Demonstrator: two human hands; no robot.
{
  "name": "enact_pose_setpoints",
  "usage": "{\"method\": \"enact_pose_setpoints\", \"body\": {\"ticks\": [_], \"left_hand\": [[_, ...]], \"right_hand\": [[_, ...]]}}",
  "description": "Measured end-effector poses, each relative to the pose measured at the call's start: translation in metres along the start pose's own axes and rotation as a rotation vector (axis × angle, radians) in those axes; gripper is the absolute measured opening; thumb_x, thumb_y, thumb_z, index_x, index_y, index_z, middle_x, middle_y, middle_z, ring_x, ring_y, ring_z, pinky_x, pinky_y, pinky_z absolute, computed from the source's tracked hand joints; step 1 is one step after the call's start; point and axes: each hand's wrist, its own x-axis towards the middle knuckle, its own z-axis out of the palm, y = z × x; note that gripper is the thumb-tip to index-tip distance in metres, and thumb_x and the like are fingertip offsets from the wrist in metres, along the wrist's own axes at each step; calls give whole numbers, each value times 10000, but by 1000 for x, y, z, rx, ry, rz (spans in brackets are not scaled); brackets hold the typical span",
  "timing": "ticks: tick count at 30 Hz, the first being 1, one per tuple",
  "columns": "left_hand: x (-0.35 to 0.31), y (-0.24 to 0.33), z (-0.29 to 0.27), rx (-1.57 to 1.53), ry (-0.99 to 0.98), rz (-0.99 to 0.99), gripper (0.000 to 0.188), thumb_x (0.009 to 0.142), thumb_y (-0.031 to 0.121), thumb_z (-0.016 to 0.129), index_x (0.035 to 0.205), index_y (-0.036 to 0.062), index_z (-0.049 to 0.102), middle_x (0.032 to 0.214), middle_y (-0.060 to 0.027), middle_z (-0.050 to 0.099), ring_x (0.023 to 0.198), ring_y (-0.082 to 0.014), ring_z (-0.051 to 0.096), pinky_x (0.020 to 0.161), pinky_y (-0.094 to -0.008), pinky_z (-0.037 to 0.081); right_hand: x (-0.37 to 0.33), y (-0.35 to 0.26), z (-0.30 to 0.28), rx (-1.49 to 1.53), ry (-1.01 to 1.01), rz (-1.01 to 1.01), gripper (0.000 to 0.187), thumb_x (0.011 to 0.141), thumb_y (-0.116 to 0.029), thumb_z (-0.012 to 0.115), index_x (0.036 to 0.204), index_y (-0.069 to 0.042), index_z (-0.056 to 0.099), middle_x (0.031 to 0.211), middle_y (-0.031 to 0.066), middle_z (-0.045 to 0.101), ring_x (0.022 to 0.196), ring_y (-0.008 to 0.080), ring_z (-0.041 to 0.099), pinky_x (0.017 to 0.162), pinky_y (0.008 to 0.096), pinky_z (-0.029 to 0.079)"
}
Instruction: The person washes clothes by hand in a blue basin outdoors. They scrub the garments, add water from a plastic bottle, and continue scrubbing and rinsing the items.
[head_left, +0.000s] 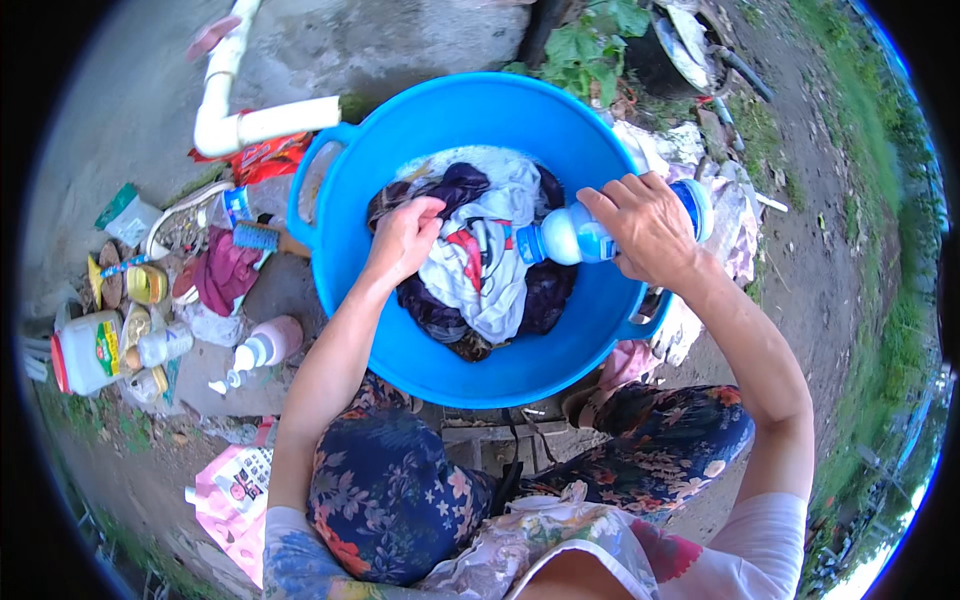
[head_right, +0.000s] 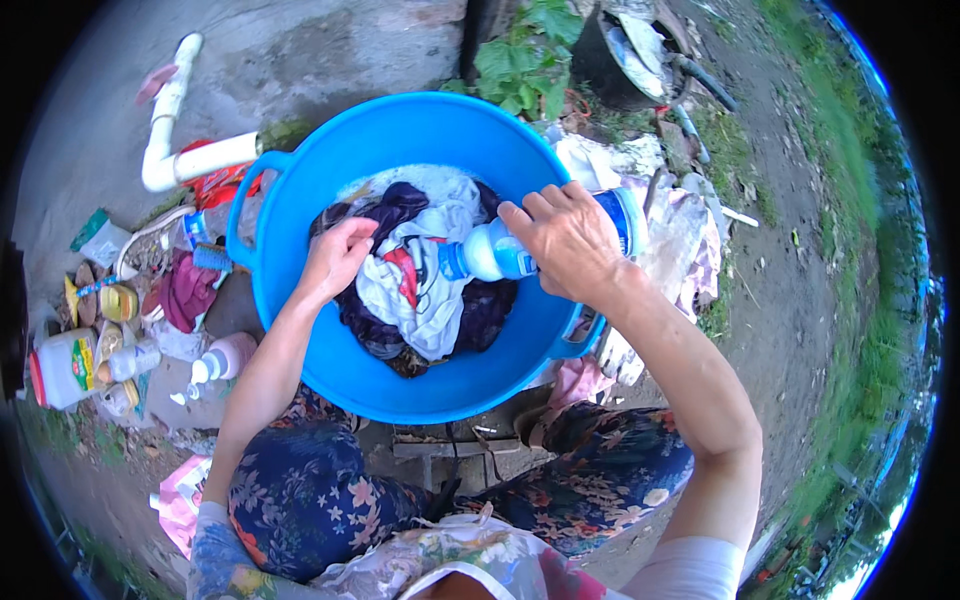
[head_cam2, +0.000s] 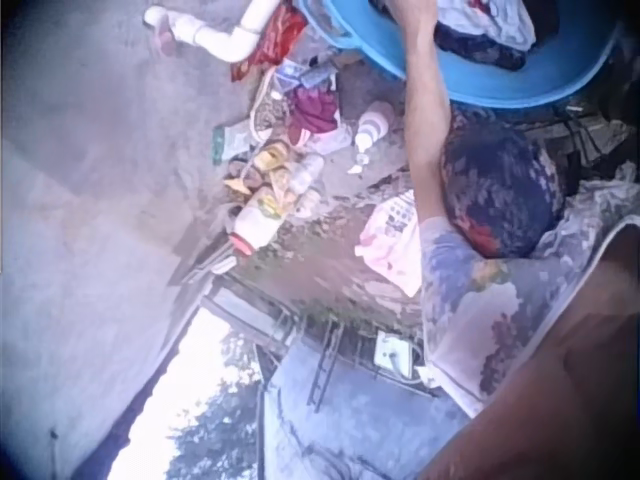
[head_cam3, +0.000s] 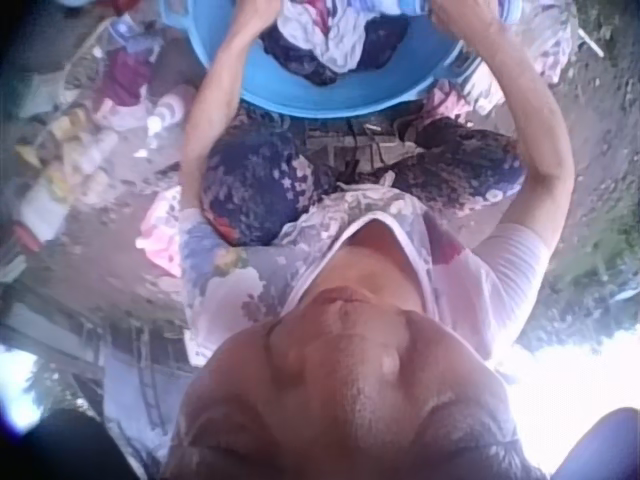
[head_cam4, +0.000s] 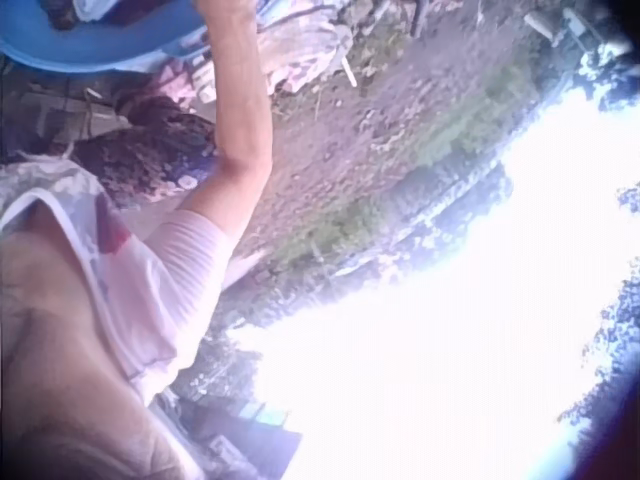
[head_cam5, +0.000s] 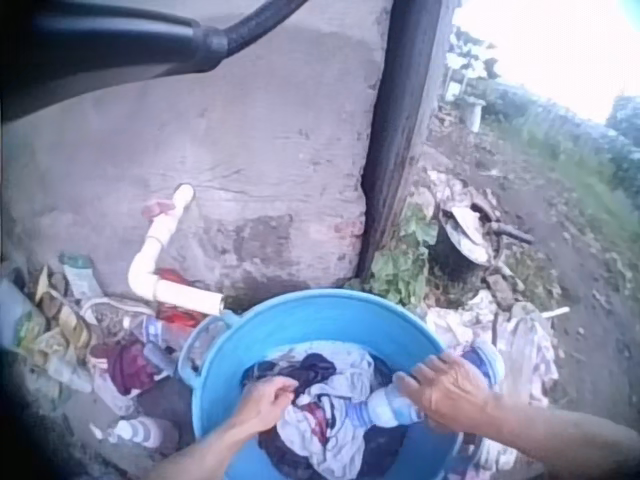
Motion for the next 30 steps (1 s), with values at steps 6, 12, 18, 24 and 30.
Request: {"method": "enact_pose_setpoints", "body": {"ticks": [6, 12, 18, 24, 30], "left_hand": [[-10, -3, 2, 91, -98, -2, 300, 791, 142, 661, 1065, 28, 614, 952, -168, 648, 869, -295, 645, 745, -370, 508], [-9, 16, 21, 234, -204, 99, 366, 760, 166, 699, 1076, 2, 611, 1072, -186, 611, 1008, -356, 586, 856, -401, 469], [-17, 23, 28, 491, -466, -75, 982, 599, 376, 826, 1386, 12, 366, 1387, -293, 359, 1260, -447, 374, 1045, -490, 316], [-14, 17, 40, 632, -419, 43, 952, 626, 299, 817, 1374, -9, 315, 1226, -235, 452, 1153, -412, 440, 942, -467, 392], [-25, 3, 42, 424, -276, -84, 804, 668, 281, 810, 1293, -8, 396, 1084, -204, 495, 1046, -395, 513, 863, -458, 457]], "right_hand": [[-43, 73, -21, 361, 302, 258, 809, 465, -150, 831, 1217, -121, 535, 1111, 91, 572, 1058, 305, 530, 954, 434, 397], [-44, 183, 55, 537, 766, 830, 891, 476, -281, 877, 1258, -32, 527, 1169, 167, 568, 1099, 330, 516, 983, 425, 381], [8, 214, 150, 699, 792, 1224, 862, 504, -294, 874, 1239, -41, 501, 1119, 166, 621, 1068, 328, 586, 938, 408, 436], [-28, 237, 225, 687, 773, 1172, 526, 535, -192, 853, 983, -25, 633, 926, 93, 679, 838, 264, 645, 796, 366, 497], [-18, 143, 60, 1117, 873, 918, 322, 815, -68, 668, 1118, 19, 603, 1005, 109, 649, 906, 144, 606, 833, 283, 473]]}}
